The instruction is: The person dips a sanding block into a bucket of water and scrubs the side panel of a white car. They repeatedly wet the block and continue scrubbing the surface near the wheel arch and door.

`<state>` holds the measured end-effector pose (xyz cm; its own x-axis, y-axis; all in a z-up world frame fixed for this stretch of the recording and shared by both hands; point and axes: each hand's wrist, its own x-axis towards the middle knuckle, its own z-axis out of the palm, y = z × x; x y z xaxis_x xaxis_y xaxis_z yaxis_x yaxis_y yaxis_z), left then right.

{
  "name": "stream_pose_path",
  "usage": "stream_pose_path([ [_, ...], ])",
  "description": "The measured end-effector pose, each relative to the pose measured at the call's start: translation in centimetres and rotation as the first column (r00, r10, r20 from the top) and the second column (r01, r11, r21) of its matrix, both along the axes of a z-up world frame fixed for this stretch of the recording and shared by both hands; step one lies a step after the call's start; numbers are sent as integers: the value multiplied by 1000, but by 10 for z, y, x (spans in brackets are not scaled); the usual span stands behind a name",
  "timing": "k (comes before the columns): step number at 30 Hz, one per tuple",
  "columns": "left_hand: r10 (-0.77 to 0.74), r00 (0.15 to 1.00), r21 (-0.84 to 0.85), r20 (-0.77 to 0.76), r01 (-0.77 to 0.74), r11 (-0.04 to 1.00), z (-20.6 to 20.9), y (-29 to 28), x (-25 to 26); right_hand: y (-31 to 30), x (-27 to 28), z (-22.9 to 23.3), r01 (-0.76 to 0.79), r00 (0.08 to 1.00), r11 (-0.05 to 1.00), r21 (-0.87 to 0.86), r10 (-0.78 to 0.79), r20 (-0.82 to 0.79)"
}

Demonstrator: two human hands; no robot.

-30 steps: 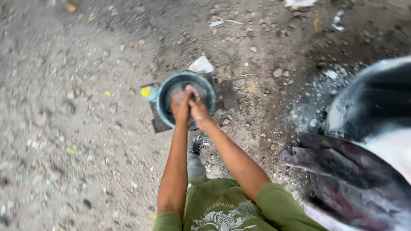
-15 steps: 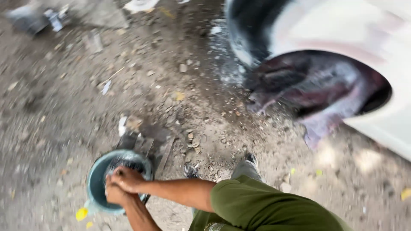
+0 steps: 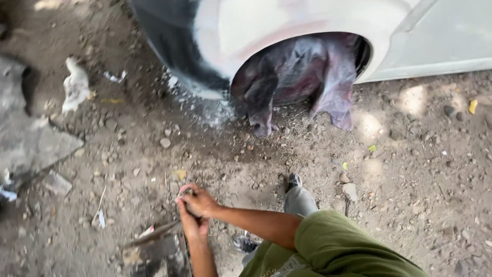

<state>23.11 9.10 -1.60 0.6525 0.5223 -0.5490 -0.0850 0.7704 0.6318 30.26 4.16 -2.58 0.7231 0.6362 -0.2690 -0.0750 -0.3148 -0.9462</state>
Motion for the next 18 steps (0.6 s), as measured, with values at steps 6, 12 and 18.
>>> stream_pose_path([
  [6, -171, 984, -207, -41, 159, 965, -21, -52, 203, -130, 229, 30, 550, 810, 781, 298, -410, -420],
  [12, -458, 876, 573, -150, 454, 682, 161, -134, 447, -278, 412, 21, 676, 737, 683, 277, -635, -232],
  [18, -465, 885, 759, -22, -288, -584, 300, -161, 702, -369, 493, 32, 725, 681, 640, 254, -613, -401],
])
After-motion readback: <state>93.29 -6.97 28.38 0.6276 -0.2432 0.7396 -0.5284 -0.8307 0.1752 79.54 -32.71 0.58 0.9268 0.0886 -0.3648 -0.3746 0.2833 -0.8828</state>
